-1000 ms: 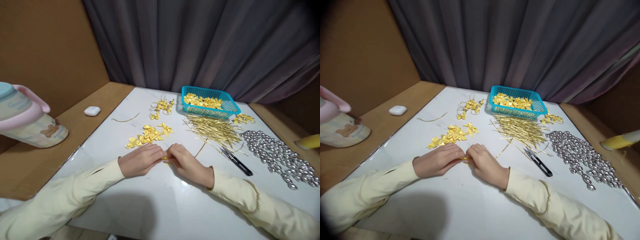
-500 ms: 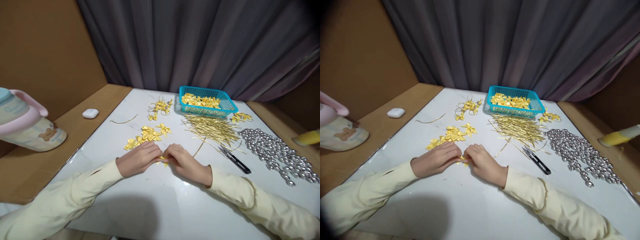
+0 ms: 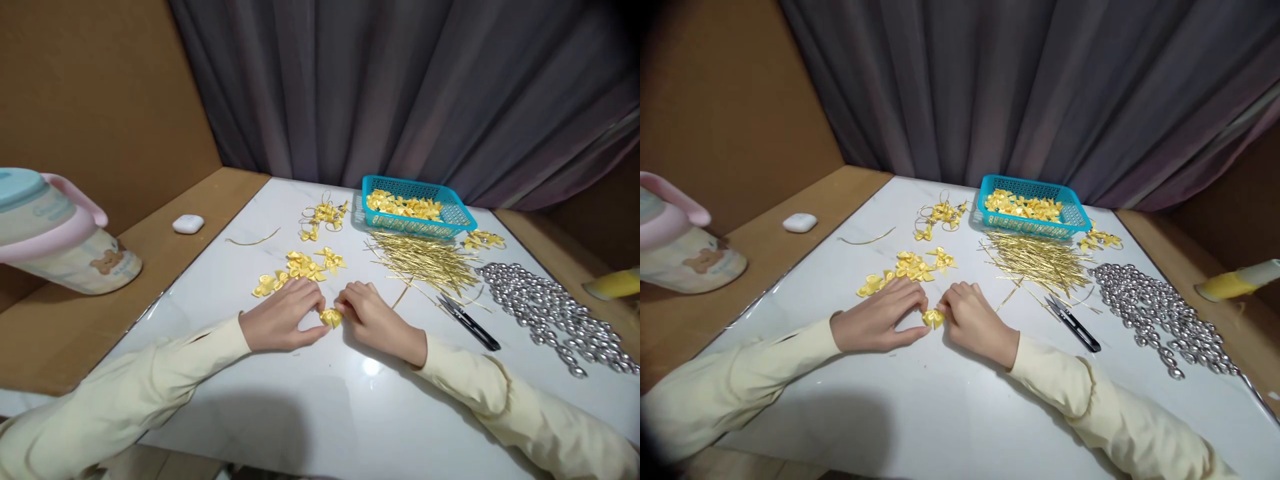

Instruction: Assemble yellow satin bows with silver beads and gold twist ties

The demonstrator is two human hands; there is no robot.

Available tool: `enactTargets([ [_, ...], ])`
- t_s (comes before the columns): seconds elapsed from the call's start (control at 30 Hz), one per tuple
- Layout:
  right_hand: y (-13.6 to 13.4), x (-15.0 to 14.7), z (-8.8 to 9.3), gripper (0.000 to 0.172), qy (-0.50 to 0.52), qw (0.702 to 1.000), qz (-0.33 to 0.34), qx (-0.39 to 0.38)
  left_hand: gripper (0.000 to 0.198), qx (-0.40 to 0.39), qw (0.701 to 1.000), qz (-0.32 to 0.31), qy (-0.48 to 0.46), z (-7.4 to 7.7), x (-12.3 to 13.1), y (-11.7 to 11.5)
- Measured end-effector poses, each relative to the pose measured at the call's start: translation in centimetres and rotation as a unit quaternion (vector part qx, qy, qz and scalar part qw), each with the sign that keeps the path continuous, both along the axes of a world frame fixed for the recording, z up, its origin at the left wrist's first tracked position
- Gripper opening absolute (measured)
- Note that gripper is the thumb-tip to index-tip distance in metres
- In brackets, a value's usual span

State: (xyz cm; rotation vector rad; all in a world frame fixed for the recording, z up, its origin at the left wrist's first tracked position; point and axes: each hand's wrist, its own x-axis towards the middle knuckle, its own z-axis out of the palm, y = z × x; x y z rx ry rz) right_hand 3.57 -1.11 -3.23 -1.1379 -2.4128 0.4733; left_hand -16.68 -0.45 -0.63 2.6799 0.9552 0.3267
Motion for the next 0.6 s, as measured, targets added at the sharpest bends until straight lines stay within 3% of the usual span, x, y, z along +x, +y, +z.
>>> enactTargets([
  [0.27, -0.6, 0.2, 1.2, 0.017, -0.026, 0.999, -0.016, -0.032, 0.016, -0.003, 1.000, 0.021, 0.002, 0.3, 0.5, -0.5],
  [0.6, -1.2, -0.2, 1.2, 0.018, -0.034, 0.998, -0.040, -0.016, 0.021, -0.018, 0.995, 0.096, -0.021, -0.3, 1.2, -0.9],
])
